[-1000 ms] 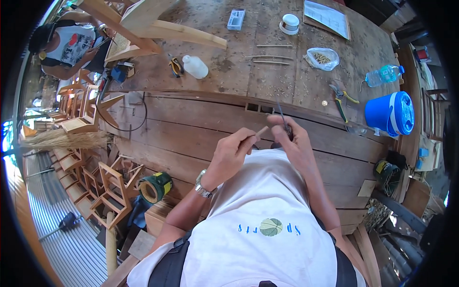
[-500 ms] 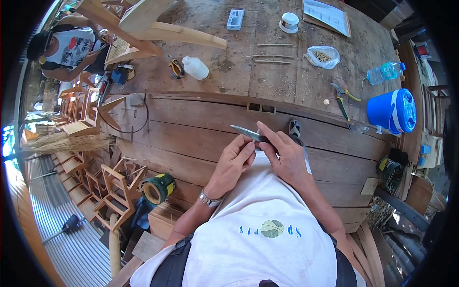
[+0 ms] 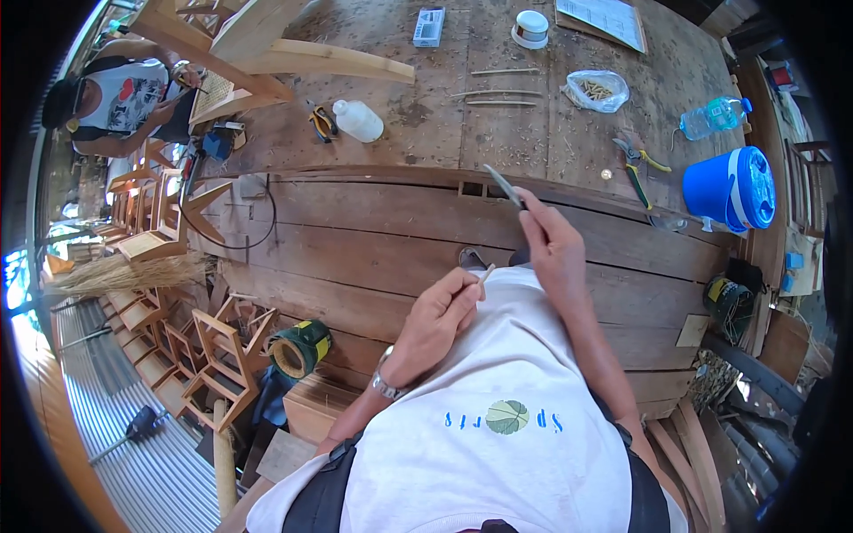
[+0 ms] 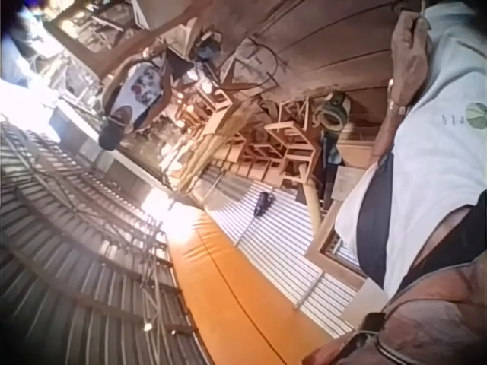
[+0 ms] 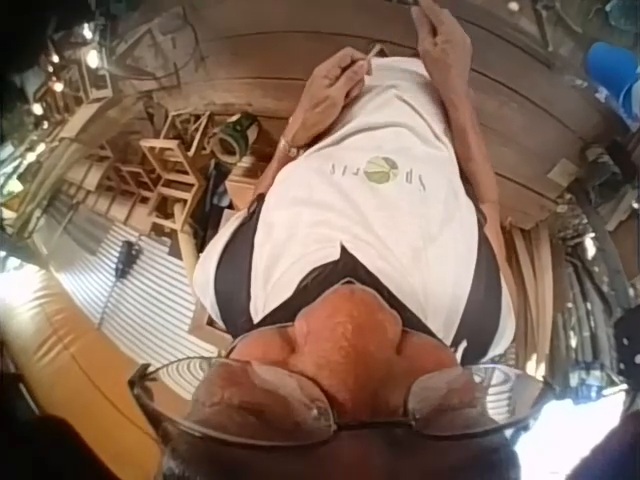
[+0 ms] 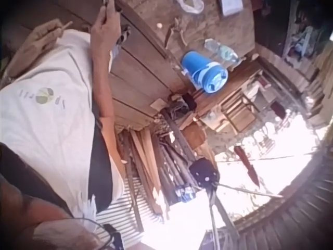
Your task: Shaping and smoothing small wooden rods using a file and snips at a workbench.
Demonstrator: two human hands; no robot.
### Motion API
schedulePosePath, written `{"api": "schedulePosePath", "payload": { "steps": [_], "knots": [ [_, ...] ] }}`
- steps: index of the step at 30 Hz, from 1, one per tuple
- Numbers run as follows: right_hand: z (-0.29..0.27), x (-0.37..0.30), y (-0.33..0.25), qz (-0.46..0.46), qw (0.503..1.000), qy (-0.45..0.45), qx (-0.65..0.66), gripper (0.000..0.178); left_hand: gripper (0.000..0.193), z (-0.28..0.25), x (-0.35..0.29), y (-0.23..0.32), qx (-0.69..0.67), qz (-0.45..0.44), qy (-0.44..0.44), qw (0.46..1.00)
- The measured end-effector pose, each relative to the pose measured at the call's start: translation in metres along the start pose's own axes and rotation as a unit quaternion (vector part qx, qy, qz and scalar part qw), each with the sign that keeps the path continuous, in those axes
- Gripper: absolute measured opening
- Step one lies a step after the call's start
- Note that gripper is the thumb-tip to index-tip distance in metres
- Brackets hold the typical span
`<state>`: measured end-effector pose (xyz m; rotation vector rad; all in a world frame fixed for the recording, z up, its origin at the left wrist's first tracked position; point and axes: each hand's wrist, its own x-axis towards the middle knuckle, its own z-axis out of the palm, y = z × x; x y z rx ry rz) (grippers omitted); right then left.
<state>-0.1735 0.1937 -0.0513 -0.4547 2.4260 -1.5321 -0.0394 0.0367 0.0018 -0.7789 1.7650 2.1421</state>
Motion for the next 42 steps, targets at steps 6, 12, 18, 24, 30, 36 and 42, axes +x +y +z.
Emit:
{"api": "schedulePosePath", "payload": {
  "steps": [6,12,18,24,30,36,42],
  "knots": [
    [0.003,-0.021,-0.028,-0.082,0.989,-0.126,-0.013,0.045,0.024,-0.001,0.013,0.009,-0.102,-0.004,0.003,0.995],
    [0.005,-0.022,-0.029,-0.096,0.985,-0.139,-0.028,0.047,0.021,0.0,0.016,0.008,-0.071,0.007,0.008,0.997],
    [0.01,-0.022,-0.026,-0.092,0.982,-0.138,-0.096,0.041,0.017,0.002,0.017,-0.002,0.07,0.065,0.081,0.992],
    [-0.003,-0.002,0.0,0.044,0.998,-0.027,0.027,0.038,0.021,-0.002,0.003,0.01,-0.016,0.01,0.01,1.0],
    [0.007,-0.02,-0.027,-0.1,0.982,-0.156,-0.045,0.048,0.025,-0.002,0.015,0.013,-0.074,-0.001,0.018,0.997],
    [0.007,-0.022,-0.026,-0.112,0.981,-0.14,-0.08,0.047,0.024,0.001,0.015,0.013,-0.066,-0.014,0.027,0.997],
    [0.015,-0.014,-0.008,-0.058,0.99,-0.097,-0.083,0.04,0.024,0.002,0.004,0.014,-0.028,0.01,0.037,0.999]
  ]
}}
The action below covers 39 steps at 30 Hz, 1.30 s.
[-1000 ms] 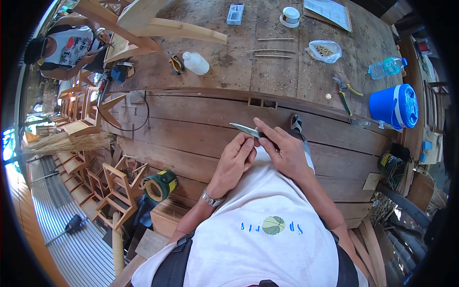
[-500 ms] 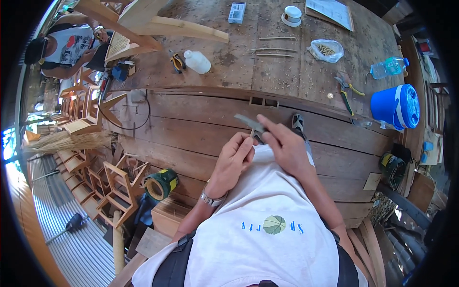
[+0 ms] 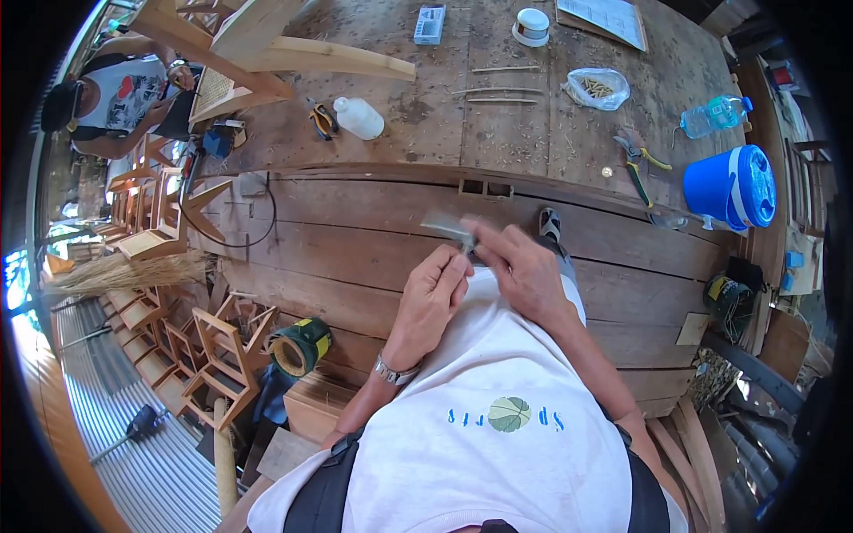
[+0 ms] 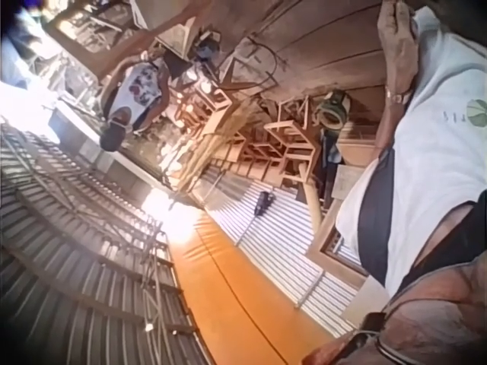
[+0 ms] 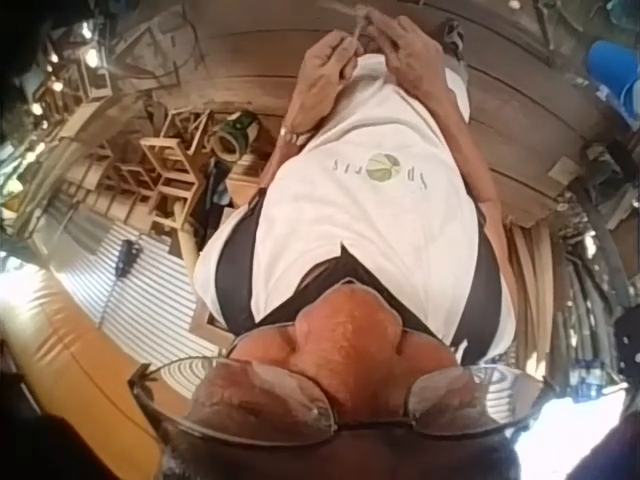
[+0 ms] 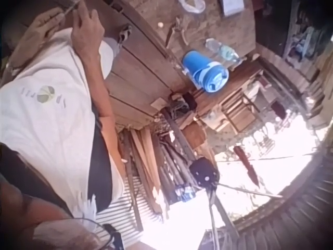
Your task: Shaping and smoothing small wooden rods using a file and snips at a workbench.
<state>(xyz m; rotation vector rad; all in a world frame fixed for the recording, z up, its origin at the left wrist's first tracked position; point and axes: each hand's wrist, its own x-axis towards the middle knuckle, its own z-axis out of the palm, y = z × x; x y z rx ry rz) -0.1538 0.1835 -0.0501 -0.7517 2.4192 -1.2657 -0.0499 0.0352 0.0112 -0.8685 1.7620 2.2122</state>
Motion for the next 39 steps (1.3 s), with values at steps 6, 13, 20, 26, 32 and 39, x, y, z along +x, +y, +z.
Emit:
{"api": "schedulePosePath", "payload": {
  "steps": [6,13,20,26,32,39],
  "knots": [
    [-0.019,0.001,-0.007,0.074,0.98,-0.031,0.18,0.042,0.026,-0.004,-0.002,0.003,-0.074,-0.055,-0.004,0.996],
    [-0.01,-0.007,-0.023,-0.06,0.994,-0.063,0.063,0.049,0.026,-0.004,0.007,-0.002,-0.059,-0.023,-0.016,0.998],
    [-0.009,-0.008,-0.021,-0.079,0.996,-0.031,0.021,0.049,0.026,-0.003,0.009,-0.001,-0.059,-0.032,-0.022,0.998],
    [-0.003,-0.003,-0.011,-0.088,0.995,-0.036,-0.035,0.047,0.027,-0.006,0.003,0.001,-0.045,-0.032,-0.01,0.998],
    [-0.017,0.009,0.018,0.104,0.988,0.02,0.111,0.041,0.027,-0.013,-0.016,0.003,-0.042,-0.058,-0.04,0.997],
    [-0.015,0.002,-0.022,-0.05,0.991,-0.097,0.082,0.048,0.028,-0.014,0.008,0.0,-0.094,-0.048,-0.023,0.994]
  ]
}}
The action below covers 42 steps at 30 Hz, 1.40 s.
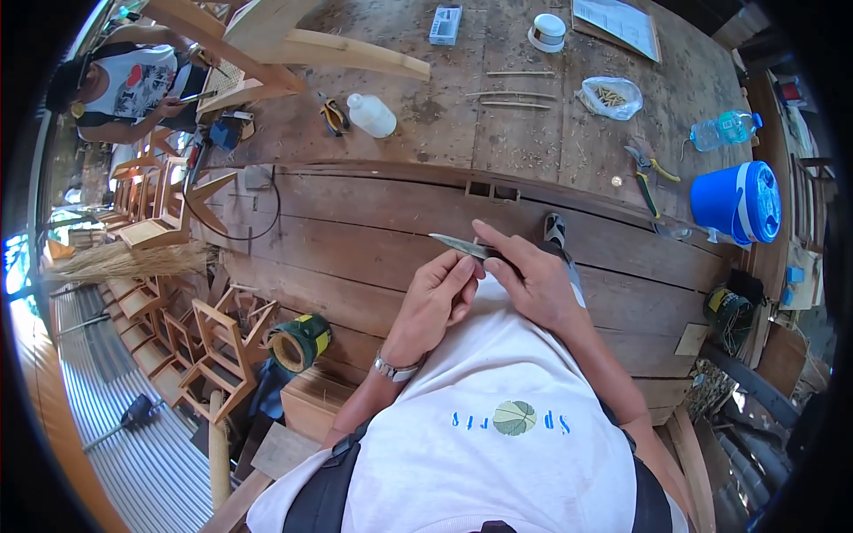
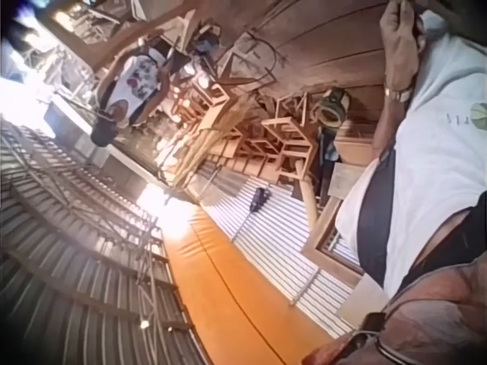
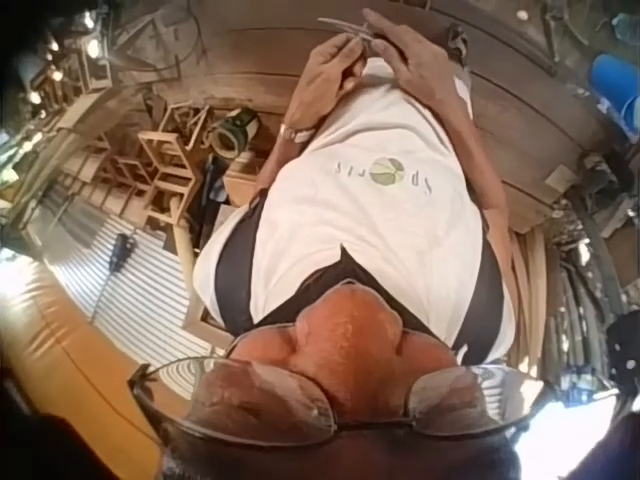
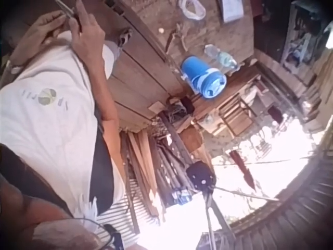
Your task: Shaping and smoothing small wooden rods using a file and snips at a workbench.
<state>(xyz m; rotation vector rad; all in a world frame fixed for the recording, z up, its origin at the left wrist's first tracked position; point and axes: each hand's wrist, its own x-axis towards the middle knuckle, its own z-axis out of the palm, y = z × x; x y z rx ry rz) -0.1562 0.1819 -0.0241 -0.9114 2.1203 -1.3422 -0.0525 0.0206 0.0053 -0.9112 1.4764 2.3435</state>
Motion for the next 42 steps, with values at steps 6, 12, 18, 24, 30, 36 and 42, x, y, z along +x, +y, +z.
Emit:
{"api": "schedulePosePath", "payload": {
  "steps": [6,12,18,24,30,36,42],
  "knots": [
    [0.003,0.003,-0.001,-0.007,0.999,0.009,-0.034,0.049,0.028,0.003,0.004,0.004,0.025,-0.004,-0.008,1.0],
    [-0.002,0.013,0.019,0.016,0.989,-0.043,-0.142,0.043,0.027,0.003,-0.012,0.005,0.107,0.0,-0.021,0.994],
    [0.004,0.011,0.014,0.101,0.993,-0.001,0.059,0.04,0.024,-0.006,-0.008,0.007,0.065,0.017,0.064,0.996],
    [0.011,0.02,-0.001,0.0,0.999,-0.047,-0.005,0.046,0.022,-0.005,-0.002,0.002,0.013,0.023,0.047,0.999],
    [0.014,0.023,0.004,0.01,0.993,-0.067,-0.095,0.043,0.022,-0.008,-0.015,0.001,0.092,0.038,0.088,0.991],
    [0.008,0.018,0.015,0.056,0.997,0.005,0.047,0.042,0.028,-0.009,-0.02,0.003,0.009,0.009,0.035,0.999],
    [0.013,0.009,-0.005,-0.015,0.999,-0.044,-0.002,0.049,0.029,-0.005,-0.011,-0.001,-0.012,0.008,0.035,0.999]
  ]
}}
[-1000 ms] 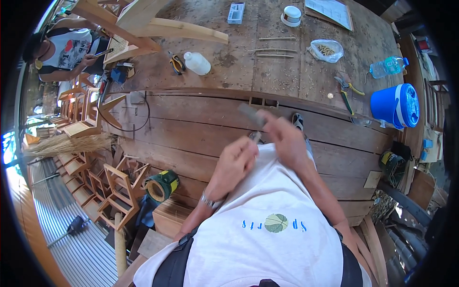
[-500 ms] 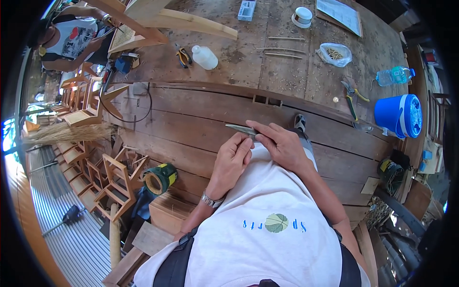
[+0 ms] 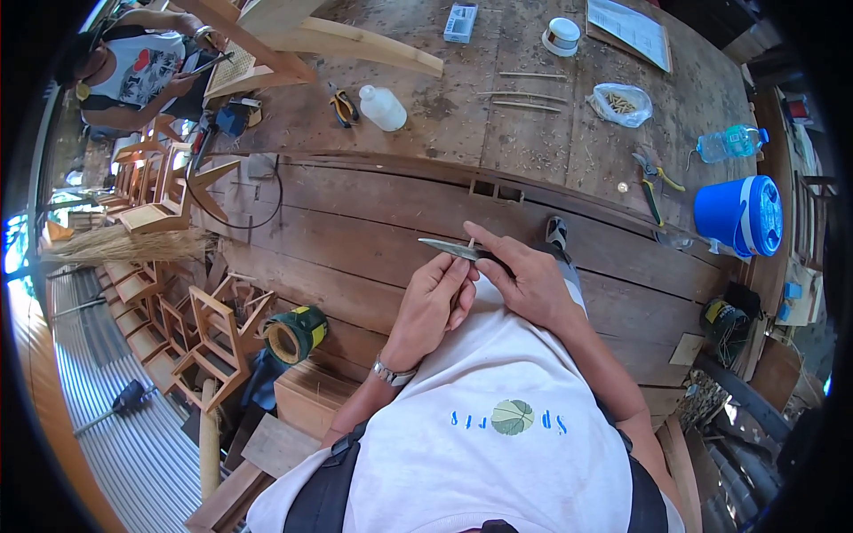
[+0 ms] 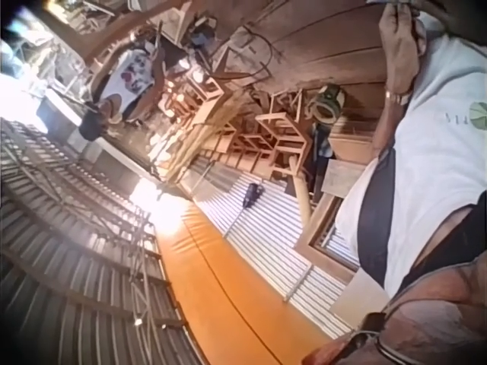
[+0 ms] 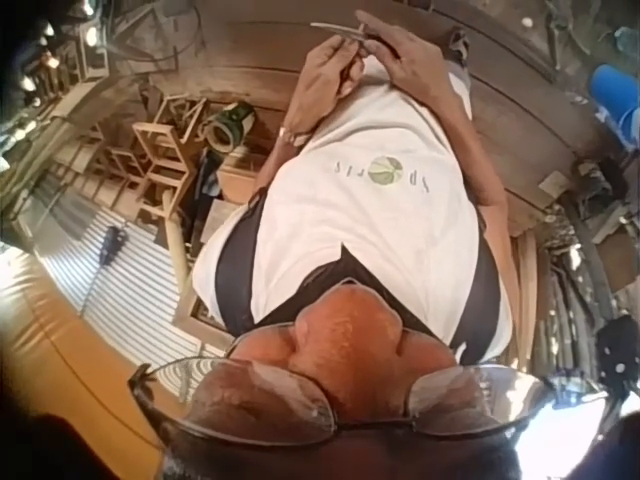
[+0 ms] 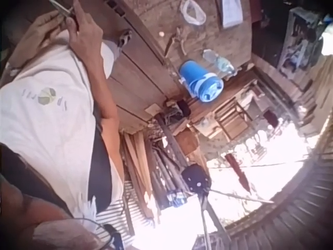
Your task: Shaping and smoothing small wooden rods using a file and snips at a workbench.
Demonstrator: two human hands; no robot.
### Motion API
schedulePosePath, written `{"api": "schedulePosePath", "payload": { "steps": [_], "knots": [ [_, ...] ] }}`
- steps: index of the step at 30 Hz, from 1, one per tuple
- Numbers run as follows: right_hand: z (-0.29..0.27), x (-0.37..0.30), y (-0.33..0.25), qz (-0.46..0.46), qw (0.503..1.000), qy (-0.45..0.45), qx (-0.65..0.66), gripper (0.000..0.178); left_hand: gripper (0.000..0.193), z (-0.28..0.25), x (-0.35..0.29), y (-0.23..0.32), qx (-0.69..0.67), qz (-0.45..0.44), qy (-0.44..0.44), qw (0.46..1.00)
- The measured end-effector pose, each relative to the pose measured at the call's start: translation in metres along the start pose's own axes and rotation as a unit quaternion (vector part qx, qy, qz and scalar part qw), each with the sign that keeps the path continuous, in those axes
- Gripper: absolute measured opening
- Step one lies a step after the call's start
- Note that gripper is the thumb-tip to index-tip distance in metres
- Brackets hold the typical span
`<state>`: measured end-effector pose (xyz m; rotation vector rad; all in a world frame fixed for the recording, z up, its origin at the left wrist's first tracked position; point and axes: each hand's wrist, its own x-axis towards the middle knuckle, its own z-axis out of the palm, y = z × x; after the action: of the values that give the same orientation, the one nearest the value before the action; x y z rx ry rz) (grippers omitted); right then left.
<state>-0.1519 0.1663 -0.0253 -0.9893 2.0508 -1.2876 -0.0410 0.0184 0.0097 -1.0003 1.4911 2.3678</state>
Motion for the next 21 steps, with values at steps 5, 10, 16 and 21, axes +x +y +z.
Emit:
{"api": "schedulePosePath", "payload": {
  "steps": [5,10,16,21],
  "knots": [
    [-0.001,-0.001,-0.003,0.057,0.987,-0.05,-0.144,0.043,0.03,0.0,-0.006,-0.002,0.071,0.02,-0.002,0.997],
    [-0.005,-0.007,0.031,0.097,0.985,0.142,0.01,0.039,0.027,-0.002,-0.014,0.008,0.022,-0.034,-0.007,0.999],
    [0.004,-0.007,0.002,-0.001,0.999,0.016,0.028,0.046,0.026,-0.003,-0.003,-0.004,-0.05,-0.013,-0.013,0.999],
    [0.005,-0.007,0.002,-0.016,0.999,0.027,-0.012,0.047,0.028,-0.001,-0.003,-0.002,0.012,0.008,-0.013,1.0]
  ]
}}
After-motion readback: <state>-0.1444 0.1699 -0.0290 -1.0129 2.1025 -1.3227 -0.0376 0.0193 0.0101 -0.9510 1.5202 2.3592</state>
